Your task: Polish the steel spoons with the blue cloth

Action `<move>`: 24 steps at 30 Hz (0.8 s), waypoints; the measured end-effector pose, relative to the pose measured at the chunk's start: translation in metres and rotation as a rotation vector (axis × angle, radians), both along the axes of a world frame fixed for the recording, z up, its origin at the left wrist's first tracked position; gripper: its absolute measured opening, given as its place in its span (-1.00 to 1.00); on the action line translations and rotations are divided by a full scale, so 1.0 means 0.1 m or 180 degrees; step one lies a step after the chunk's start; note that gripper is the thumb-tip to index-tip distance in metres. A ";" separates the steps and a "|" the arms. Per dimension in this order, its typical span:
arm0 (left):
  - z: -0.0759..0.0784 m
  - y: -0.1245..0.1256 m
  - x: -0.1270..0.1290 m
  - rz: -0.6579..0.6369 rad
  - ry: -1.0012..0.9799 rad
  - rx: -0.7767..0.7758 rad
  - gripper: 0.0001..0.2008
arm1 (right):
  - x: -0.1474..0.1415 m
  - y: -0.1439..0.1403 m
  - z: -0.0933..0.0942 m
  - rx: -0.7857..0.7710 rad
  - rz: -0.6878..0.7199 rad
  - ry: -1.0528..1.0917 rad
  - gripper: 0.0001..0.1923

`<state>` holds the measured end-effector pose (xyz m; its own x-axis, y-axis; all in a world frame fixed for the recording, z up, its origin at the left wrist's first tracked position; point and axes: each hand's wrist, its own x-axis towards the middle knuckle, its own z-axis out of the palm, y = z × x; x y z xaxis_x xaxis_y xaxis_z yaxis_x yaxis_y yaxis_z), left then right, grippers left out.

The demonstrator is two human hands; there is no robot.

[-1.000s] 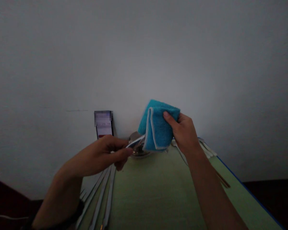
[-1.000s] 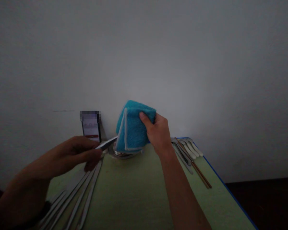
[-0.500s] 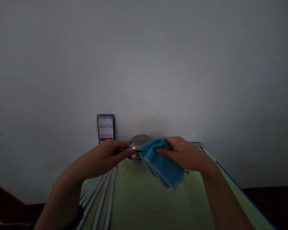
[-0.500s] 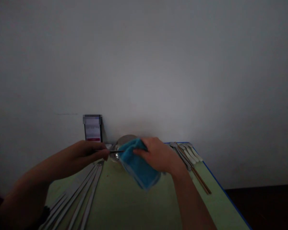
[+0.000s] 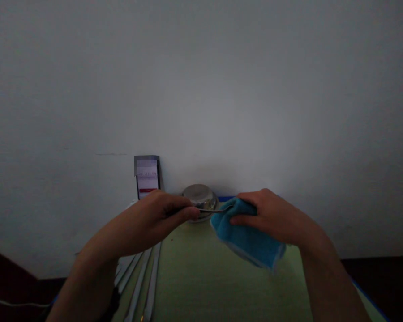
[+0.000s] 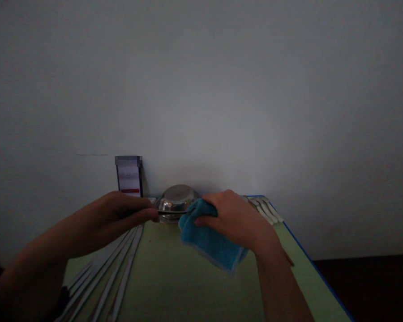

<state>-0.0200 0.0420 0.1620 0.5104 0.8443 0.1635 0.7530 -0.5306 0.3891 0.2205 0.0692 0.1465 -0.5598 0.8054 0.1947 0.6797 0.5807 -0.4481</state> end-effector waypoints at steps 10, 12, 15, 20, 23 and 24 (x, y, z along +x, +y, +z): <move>0.07 -0.05 -0.04 0.0239 -0.0190 0.0223 -0.69 | -0.12 -0.01 0.02 -0.0037 -0.0332 0.1005 -0.67; 0.06 -0.04 -0.04 0.0216 -0.0143 0.0260 -0.69 | -0.11 -0.01 0.01 -0.0192 -0.0143 0.0964 -0.69; 0.05 -0.02 -0.02 0.0097 -0.0045 0.0277 -0.69 | -0.10 -0.02 0.03 -0.0221 0.0170 0.0701 -0.75; 0.03 0.00 0.13 -0.0092 0.0134 0.0464 -0.67 | -0.11 -0.05 0.04 0.0116 0.0399 0.0247 -0.84; 0.02 0.00 0.21 -0.0163 0.0071 0.0494 -0.66 | -0.11 -0.07 0.04 0.0108 0.0472 0.0125 -0.82; 0.02 0.01 0.23 -0.0191 0.0036 0.0482 -0.66 | -0.11 -0.07 0.04 0.0090 0.0485 0.0107 -0.81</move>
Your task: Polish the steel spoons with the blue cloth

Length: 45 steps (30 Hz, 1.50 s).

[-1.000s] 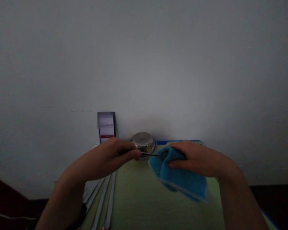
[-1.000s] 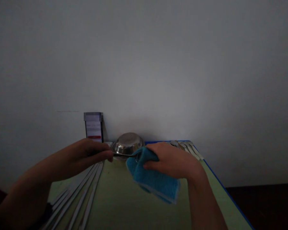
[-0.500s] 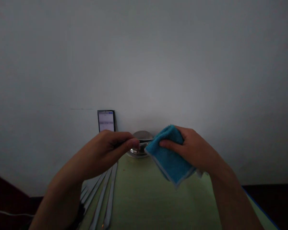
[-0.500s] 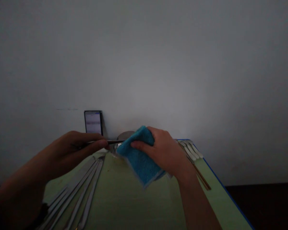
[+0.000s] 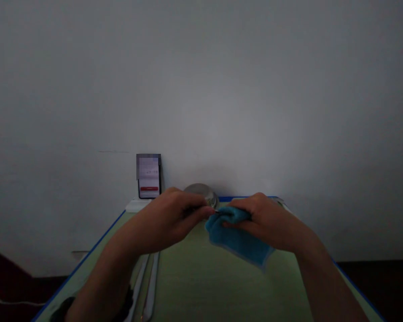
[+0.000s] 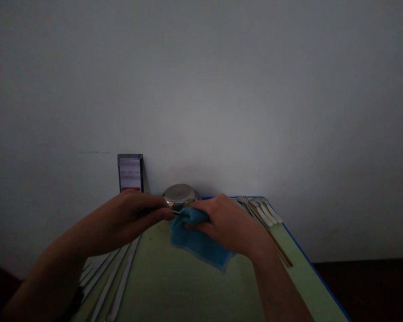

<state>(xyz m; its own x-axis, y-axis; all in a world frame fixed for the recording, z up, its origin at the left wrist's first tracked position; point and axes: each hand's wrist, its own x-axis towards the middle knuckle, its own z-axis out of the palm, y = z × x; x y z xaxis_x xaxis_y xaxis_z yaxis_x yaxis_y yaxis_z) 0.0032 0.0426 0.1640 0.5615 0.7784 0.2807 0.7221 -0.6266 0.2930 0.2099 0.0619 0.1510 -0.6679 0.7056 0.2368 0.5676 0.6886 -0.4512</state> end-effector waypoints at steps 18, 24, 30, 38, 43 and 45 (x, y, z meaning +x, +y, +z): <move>-0.07 0.00 -0.14 0.0115 0.0057 -0.0834 -0.68 | 0.13 0.03 0.04 -0.0077 -0.0229 -0.0171 -0.78; -0.03 -0.05 0.05 0.0000 0.0315 -0.0244 -0.68 | -0.03 0.00 0.06 0.0283 0.0116 -0.0211 -0.74; 0.05 -0.07 -0.02 -0.0023 0.0216 -0.0071 -0.68 | -0.04 0.00 0.05 0.0375 0.0092 0.0001 -0.77; 0.03 -0.02 -0.34 0.0289 -0.0524 0.0089 -0.67 | 0.10 0.15 -0.06 0.0427 -0.0719 0.0760 -0.73; 0.01 -0.02 -0.24 0.0139 -0.0410 -0.0581 -0.64 | 0.02 0.11 -0.05 0.0532 -0.1398 0.1821 -0.64; 0.00 -0.01 -0.16 0.0063 -0.0274 -0.0744 -0.65 | -0.01 0.11 -0.06 0.0463 -0.1487 0.1870 -0.61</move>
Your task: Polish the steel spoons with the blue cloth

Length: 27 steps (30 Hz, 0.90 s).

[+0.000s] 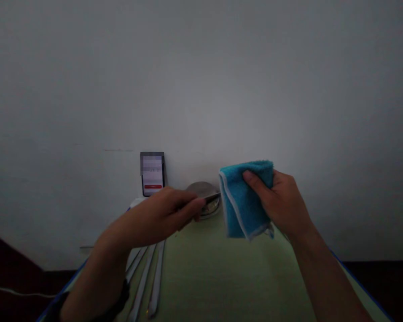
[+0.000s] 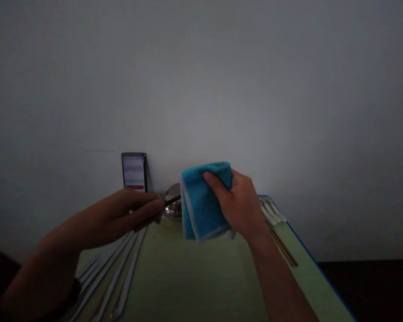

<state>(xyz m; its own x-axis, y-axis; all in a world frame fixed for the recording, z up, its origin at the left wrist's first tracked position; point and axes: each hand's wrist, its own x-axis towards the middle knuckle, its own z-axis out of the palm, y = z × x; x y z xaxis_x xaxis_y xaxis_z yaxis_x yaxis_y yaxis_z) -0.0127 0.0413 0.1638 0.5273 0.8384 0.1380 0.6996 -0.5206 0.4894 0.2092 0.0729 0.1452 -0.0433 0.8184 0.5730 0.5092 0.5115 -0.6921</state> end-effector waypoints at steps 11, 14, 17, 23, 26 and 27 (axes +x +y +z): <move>0.01 0.00 0.04 0.0277 0.0240 0.0549 -0.60 | 0.03 -0.09 0.06 -0.0738 0.1782 -0.1489 -0.79; 0.04 -0.04 0.08 0.0289 0.0280 0.0727 -0.60 | 0.04 -0.09 0.07 -0.0646 0.1731 -0.1469 -0.79; 0.06 -0.06 0.12 0.0362 0.0203 0.0997 -0.64 | 0.03 -0.07 0.07 -0.0551 0.1604 -0.1258 -0.78; 0.04 -0.01 0.13 0.0656 -0.0239 0.1261 -0.61 | -0.14 -0.04 -0.01 0.0118 0.0759 -0.0019 -0.76; 0.01 0.03 0.15 0.0741 -0.0394 0.1189 -0.62 | -0.24 -0.02 -0.09 0.0203 0.0369 0.0586 -0.76; 0.00 0.03 0.16 0.0753 -0.0446 0.1127 -0.62 | -0.27 -0.01 -0.11 0.0162 0.0219 0.0796 -0.74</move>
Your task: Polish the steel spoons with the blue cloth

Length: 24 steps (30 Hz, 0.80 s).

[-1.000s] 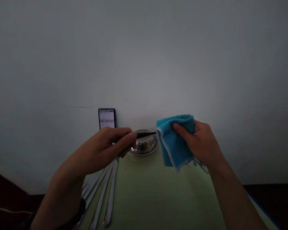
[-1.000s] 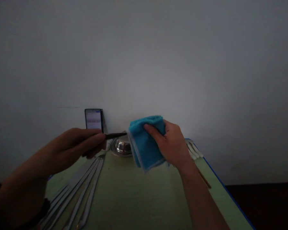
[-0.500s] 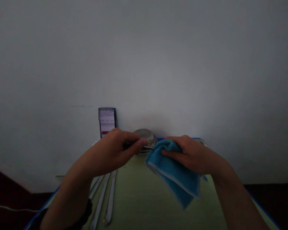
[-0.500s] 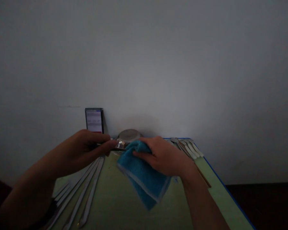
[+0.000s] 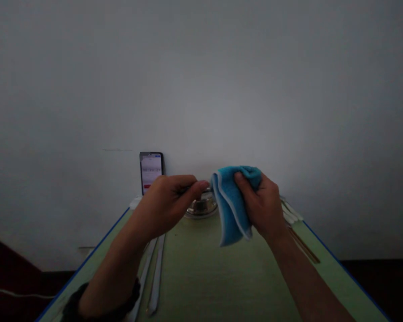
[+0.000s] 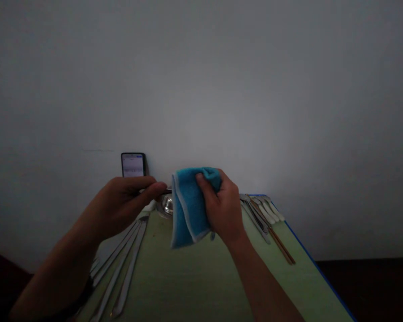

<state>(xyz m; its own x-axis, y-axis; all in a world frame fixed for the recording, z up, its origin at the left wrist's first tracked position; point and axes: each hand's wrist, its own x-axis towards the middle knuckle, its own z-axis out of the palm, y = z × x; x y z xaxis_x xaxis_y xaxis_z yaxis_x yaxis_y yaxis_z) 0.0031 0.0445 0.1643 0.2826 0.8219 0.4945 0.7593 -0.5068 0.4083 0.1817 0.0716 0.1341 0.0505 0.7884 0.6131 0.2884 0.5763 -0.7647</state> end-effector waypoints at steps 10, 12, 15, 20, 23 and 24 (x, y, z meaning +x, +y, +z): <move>0.00 -0.01 0.01 0.0069 -0.0243 -0.0308 -0.62 | -0.06 -0.01 -0.12 -0.0615 0.0599 0.0811 -0.73; 0.02 -0.02 -0.05 0.0045 -0.0012 -0.0381 -0.61 | 0.02 -0.01 -0.07 -0.0765 0.0848 0.0229 -0.73; 0.03 -0.04 -0.12 -0.0214 0.0375 -0.0551 -0.62 | 0.15 -0.03 0.01 -0.1005 0.1325 -0.0744 -0.74; 0.06 -0.09 -0.15 -0.0346 0.0622 -0.0554 -0.64 | 0.19 -0.06 0.08 -0.1005 0.1493 -0.1503 -0.75; 0.06 -0.11 -0.14 -0.0303 0.0690 -0.0468 -0.63 | 0.18 -0.07 0.11 -0.0829 0.1355 -0.1617 -0.73; 0.06 -0.11 -0.14 -0.0289 0.0669 -0.0440 -0.62 | 0.17 -0.08 0.11 -0.0758 0.1320 -0.1610 -0.74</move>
<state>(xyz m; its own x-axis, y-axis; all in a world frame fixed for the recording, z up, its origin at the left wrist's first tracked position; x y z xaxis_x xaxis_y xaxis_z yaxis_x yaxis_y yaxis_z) -0.0111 0.0333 0.1707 0.4431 0.8441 0.3020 0.7886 -0.5272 0.3165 0.1990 0.0640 0.1453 -0.5302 0.7967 0.2901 0.4349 0.5492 -0.7136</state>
